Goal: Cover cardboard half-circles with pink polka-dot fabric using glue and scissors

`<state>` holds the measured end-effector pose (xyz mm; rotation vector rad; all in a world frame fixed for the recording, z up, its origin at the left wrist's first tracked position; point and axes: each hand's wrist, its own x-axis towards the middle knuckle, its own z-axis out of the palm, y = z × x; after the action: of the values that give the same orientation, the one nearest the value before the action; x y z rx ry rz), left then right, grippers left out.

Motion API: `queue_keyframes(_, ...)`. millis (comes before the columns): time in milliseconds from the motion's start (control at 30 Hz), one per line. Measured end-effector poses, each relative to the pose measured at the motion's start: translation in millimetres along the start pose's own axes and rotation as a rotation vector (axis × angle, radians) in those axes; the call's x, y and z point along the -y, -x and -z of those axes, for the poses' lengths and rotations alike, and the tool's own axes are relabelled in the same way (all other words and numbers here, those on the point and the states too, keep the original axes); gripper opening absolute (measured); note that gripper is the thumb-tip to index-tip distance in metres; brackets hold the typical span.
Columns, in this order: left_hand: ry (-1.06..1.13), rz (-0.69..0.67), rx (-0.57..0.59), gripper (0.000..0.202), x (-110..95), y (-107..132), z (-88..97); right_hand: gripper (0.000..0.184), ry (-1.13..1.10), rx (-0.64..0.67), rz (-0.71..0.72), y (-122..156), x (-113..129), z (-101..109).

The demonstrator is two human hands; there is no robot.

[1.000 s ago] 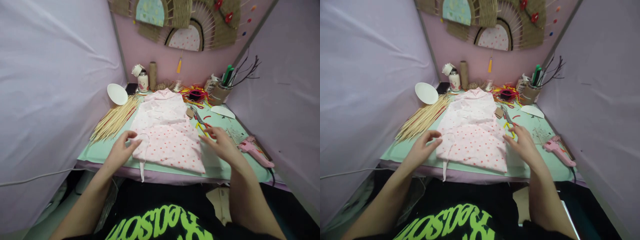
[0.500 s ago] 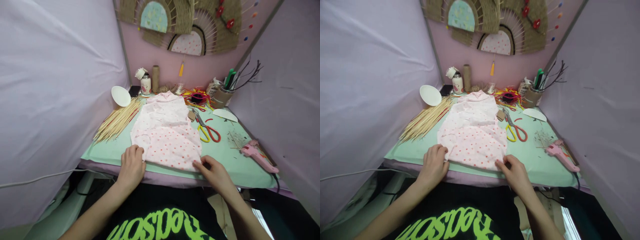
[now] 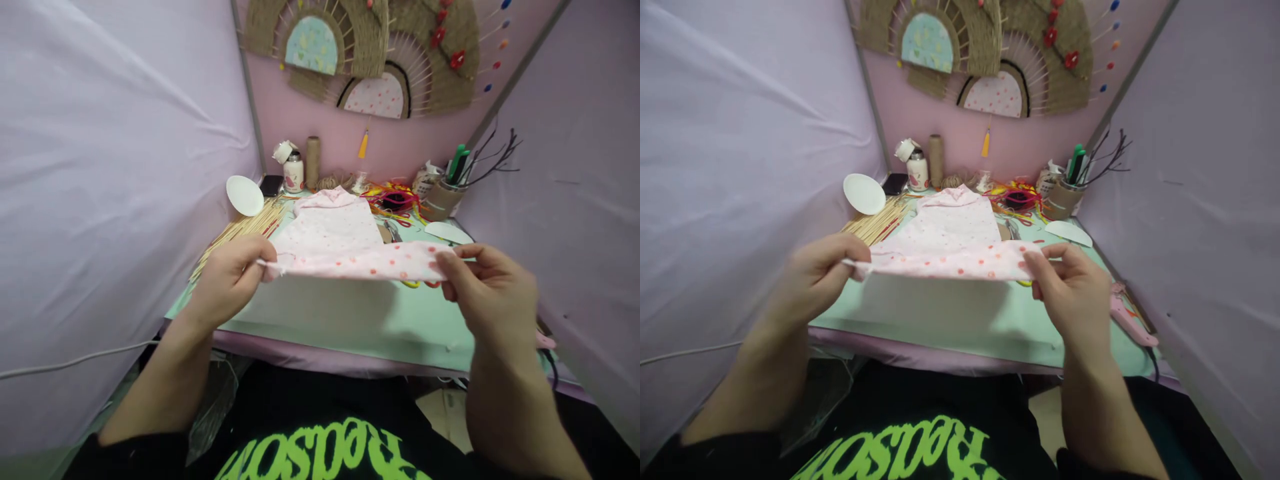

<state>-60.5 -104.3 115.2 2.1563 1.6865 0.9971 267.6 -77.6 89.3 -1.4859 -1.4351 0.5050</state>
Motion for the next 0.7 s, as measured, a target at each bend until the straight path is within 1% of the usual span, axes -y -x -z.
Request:
queue_keyframes(33, -0.023, -0.024, 0.116, 0.019, -2.6, 9.0, 5.9, 0.035, 0.089, 0.095, 0.000, 6.2, -0.7, 9.7)
queue_keyframes(67, -0.039, -0.032, 0.267, 0.021, -3.0, 18.4, 10.4, 0.038, 0.174, 0.247, -0.002, 13.0, -3.8, 19.3)
queue_keyframes(133, -0.053, -0.012, 0.584, 0.027, 2.6, 34.2, 15.2, 0.039, 0.318, 0.602, -0.023, 24.4, -14.8, 35.7)
queue_keyframes(167, -0.055, 0.008, 0.716, 0.030, 8.1, 38.4, 15.6, 0.037, 0.368, 0.738, -0.037, 27.3, -21.4, 41.3)
queue_keyframes(200, -0.057, 0.029, 0.805, 0.033, 15.1, 39.0, 14.7, 0.036, 0.401, 0.821, -0.049, 27.3, -27.8, 44.5)
queue_keyframes(233, -0.062, 0.052, 0.846, 0.036, 23.2, 35.6, 12.5, 0.038, 0.421, 0.851, -0.059, 24.2, -33.7, 45.0)
queue_keyframes(267, -0.070, 0.072, 0.835, 0.039, 32.2, 28.2, 9.1, 0.041, 0.429, 0.840, -0.061, 17.6, -38.6, 42.5)
queue_keyframes(300, -0.081, 0.084, 0.779, 0.041, 41.8, 17.1, 4.2, 0.042, 0.429, 0.802, -0.060, 7.8, -42.7, 36.9)
queue_keyframes(333, -0.103, 0.104, 0.695, 0.042, 51.7, 2.8, -2.1, 0.041, 0.431, 0.752, -0.062, -4.7, -46.0, 28.2)
queue_keyframes(367, -0.148, 0.131, 0.569, 0.041, 61.4, -13.6, -9.8, 0.039, 0.442, 0.719, -0.065, -19.1, -48.7, 16.8)
queue_keyframes(400, -0.210, 0.185, 0.440, 0.039, 70.8, -31.1, -18.8, 0.037, 0.459, 0.682, -0.083, -34.4, -50.9, 3.0)
queue_keyframes(467, -0.340, 0.347, 0.280, 0.035, 87.4, -65.1, -39.1, 0.036, 0.573, 0.620, -0.154, -63.6, -54.8, -28.4)
queue_keyframes(500, -0.406, 0.412, 0.258, 0.036, 94.2, -79.6, -49.6, 0.038, 0.685, 0.621, -0.158, -75.6, -56.6, -44.2)
queue_keyframes(533, -0.459, 0.450, 0.272, 0.039, 100.0, -91.5, -59.8, 0.038, 0.795, 0.613, -0.162, -85.2, -58.6, -58.9)
queue_keyframes(600, -0.500, 0.452, 0.300, 0.045, 108.6, -106.9, -77.3, 0.038, 0.914, 0.568, -0.153, -96.6, -62.9, -81.6)
queue_keyframes(633, -0.505, 0.450, 0.304, 0.044, 111.6, -110.6, -84.2, 0.038, 0.938, 0.546, -0.144, -99.0, -65.4, -88.9)
queue_keyframes(700, -0.485, 0.437, 0.322, 0.033, 115.4, -112.3, -93.9, 0.033, 0.933, 0.537, -0.123, -100.0, -70.3, -95.2)
